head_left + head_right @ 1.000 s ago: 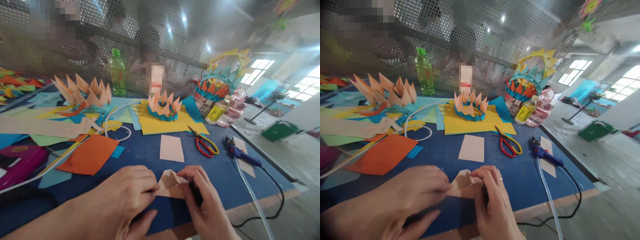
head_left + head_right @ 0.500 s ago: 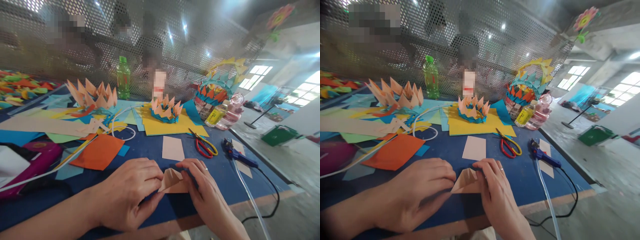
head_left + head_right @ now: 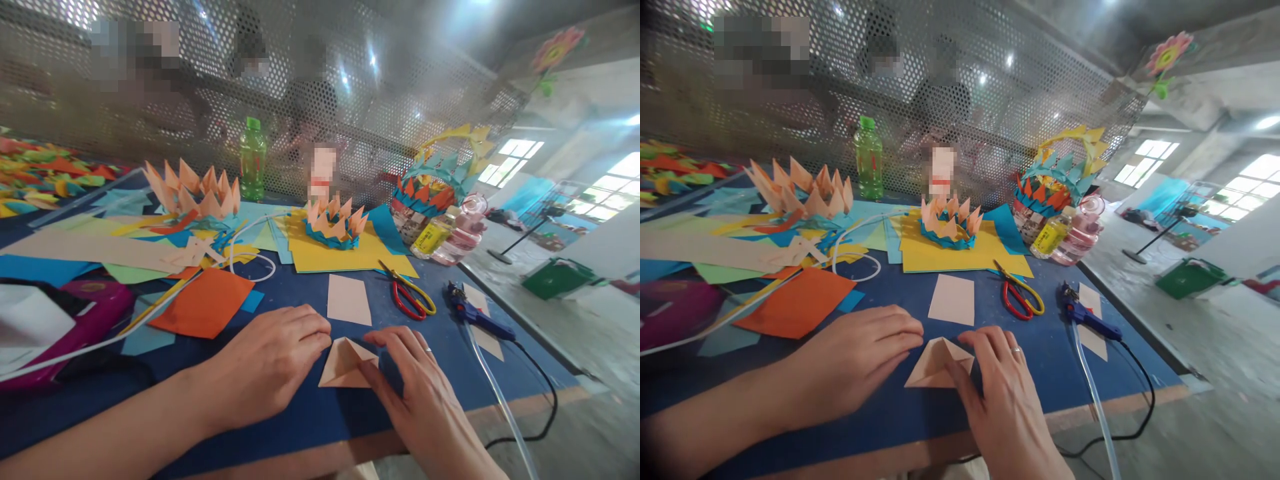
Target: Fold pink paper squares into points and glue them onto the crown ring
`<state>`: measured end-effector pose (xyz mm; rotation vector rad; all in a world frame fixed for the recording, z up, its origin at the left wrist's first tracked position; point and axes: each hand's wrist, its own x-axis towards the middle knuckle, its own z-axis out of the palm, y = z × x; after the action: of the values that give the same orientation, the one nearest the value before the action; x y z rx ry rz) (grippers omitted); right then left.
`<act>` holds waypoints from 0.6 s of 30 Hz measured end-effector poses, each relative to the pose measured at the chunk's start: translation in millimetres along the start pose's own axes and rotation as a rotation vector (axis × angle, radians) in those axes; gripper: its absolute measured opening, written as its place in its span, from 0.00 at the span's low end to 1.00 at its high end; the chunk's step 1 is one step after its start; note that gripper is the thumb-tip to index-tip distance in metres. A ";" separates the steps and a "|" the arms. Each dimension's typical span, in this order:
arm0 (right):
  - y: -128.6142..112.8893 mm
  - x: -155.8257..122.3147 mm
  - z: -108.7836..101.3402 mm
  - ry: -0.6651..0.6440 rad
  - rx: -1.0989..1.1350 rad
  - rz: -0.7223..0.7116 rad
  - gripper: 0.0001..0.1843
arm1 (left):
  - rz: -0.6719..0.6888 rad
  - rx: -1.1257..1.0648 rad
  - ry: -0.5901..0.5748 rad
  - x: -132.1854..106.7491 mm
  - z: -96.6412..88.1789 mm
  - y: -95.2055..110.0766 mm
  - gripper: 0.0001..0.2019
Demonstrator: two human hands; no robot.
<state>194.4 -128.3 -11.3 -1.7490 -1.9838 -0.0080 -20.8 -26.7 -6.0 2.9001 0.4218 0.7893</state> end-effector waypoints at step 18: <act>-9.2 10.0 -2.4 -0.083 0.268 -0.124 0.12 | 0.112 -0.013 -0.051 -1.4 1.6 0.6 0.14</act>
<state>186.1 -121.4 -2.7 -1.4763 -2.0424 0.2803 -21.0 -27.7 -8.0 2.9463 0.2505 0.7275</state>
